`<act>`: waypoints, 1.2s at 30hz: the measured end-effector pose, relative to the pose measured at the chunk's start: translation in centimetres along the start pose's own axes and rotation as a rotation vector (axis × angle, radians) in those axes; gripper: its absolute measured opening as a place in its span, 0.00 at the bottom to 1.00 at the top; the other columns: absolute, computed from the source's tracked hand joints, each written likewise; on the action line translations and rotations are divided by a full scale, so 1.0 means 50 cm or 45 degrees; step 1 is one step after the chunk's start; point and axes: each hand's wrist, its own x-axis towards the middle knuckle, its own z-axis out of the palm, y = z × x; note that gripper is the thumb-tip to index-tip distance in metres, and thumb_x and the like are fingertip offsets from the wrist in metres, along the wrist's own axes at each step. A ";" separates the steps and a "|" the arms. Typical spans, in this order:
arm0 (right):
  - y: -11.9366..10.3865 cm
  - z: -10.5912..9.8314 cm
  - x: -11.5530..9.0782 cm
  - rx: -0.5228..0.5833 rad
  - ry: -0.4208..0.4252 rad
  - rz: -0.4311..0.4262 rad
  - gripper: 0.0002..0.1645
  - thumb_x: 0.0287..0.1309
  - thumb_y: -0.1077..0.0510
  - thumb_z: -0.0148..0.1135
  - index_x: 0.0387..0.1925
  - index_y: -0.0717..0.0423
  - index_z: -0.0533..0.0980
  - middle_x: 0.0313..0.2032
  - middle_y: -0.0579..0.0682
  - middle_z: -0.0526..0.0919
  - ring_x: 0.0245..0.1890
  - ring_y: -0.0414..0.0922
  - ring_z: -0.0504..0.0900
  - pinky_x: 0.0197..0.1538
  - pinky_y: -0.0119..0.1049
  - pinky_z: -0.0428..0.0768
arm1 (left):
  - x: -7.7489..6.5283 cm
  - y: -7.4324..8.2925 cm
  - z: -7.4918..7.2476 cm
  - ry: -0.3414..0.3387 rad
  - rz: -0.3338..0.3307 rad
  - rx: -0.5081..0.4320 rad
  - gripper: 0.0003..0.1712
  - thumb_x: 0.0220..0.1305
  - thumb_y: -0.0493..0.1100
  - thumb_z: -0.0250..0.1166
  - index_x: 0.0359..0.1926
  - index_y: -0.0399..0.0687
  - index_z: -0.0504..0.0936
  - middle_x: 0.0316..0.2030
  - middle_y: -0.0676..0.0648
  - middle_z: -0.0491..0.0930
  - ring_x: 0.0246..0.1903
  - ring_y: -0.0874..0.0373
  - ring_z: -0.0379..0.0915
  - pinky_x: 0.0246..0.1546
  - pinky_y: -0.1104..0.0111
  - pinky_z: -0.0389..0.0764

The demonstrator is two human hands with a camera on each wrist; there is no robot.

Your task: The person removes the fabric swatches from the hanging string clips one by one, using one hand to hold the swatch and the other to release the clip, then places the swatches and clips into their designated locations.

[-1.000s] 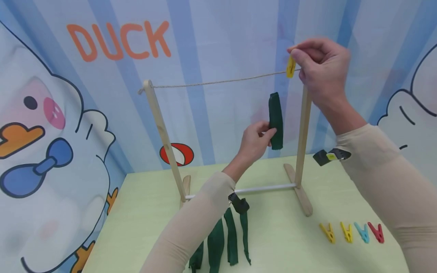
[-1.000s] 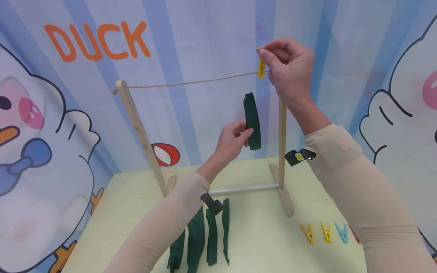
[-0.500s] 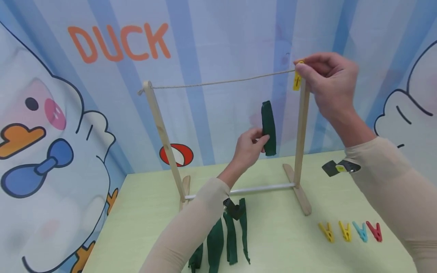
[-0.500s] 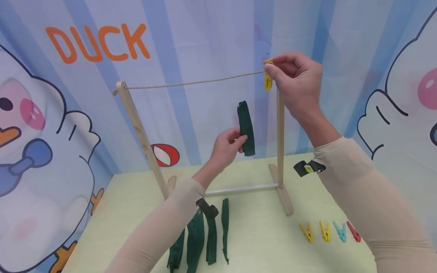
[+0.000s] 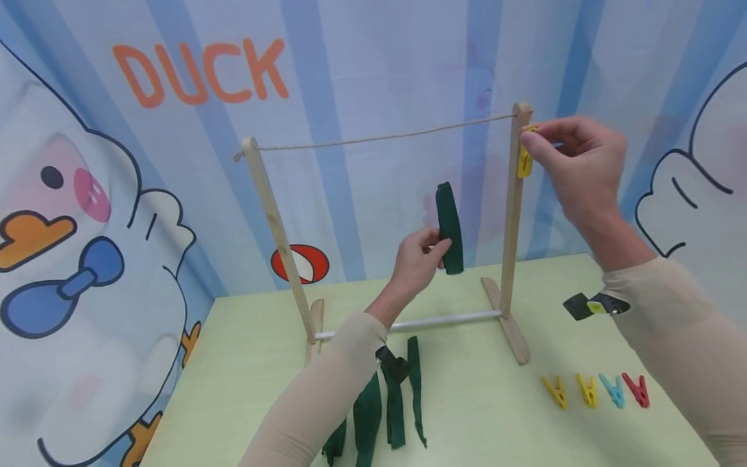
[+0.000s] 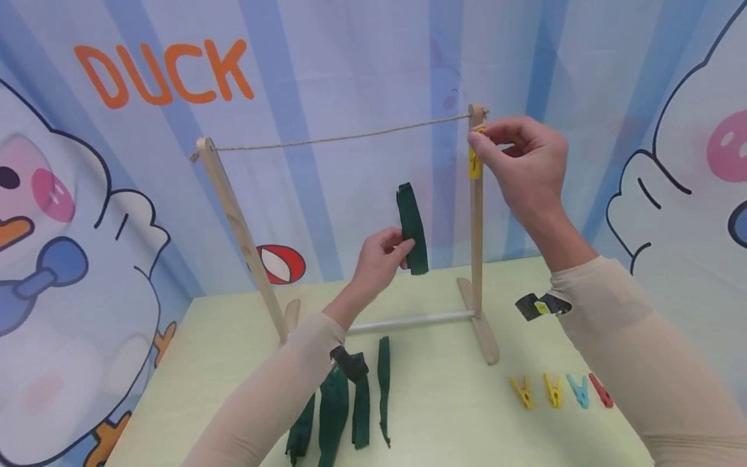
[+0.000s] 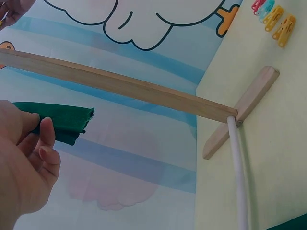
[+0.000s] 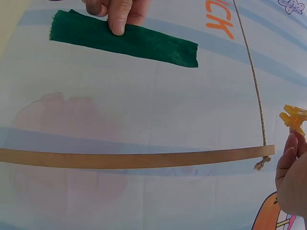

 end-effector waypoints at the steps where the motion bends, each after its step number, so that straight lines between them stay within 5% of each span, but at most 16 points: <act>1: 0.000 -0.003 -0.003 0.065 -0.008 -0.006 0.08 0.55 0.67 0.71 0.35 0.71 0.84 0.31 0.49 0.87 0.30 0.42 0.84 0.38 0.27 0.79 | -0.002 -0.002 0.000 0.003 -0.008 0.000 0.08 0.72 0.40 0.62 0.45 0.40 0.83 0.35 0.47 0.82 0.23 0.58 0.73 0.24 0.71 0.74; 7: 0.015 -0.024 -0.016 0.231 -0.044 -0.054 0.08 0.53 0.72 0.70 0.34 0.76 0.82 0.32 0.53 0.88 0.29 0.43 0.83 0.36 0.27 0.79 | -0.015 -0.010 -0.003 0.020 -0.033 -0.005 0.09 0.72 0.40 0.63 0.45 0.40 0.84 0.34 0.47 0.83 0.22 0.58 0.74 0.23 0.70 0.73; 18: 0.012 -0.048 -0.050 -0.052 -0.075 -0.199 0.11 0.62 0.69 0.64 0.37 0.79 0.81 0.37 0.53 0.89 0.33 0.40 0.84 0.32 0.26 0.76 | -0.036 -0.031 -0.010 0.008 -0.079 -0.031 0.10 0.72 0.42 0.62 0.47 0.41 0.83 0.35 0.47 0.83 0.23 0.58 0.74 0.26 0.68 0.75; 25: 0.031 -0.068 -0.074 -0.193 -0.037 -0.042 0.11 0.63 0.65 0.64 0.39 0.74 0.83 0.38 0.44 0.88 0.35 0.38 0.83 0.34 0.26 0.74 | -0.050 -0.048 -0.020 0.009 -0.097 -0.041 0.10 0.72 0.42 0.62 0.47 0.41 0.83 0.36 0.46 0.84 0.24 0.56 0.74 0.25 0.68 0.73; 36: 0.117 -0.164 -0.129 -0.431 -0.046 0.101 0.11 0.63 0.59 0.68 0.41 0.65 0.86 0.39 0.38 0.88 0.36 0.36 0.84 0.33 0.24 0.74 | -0.087 -0.089 -0.024 -0.004 -0.166 0.010 0.11 0.72 0.43 0.63 0.47 0.41 0.84 0.38 0.47 0.84 0.23 0.55 0.76 0.28 0.68 0.76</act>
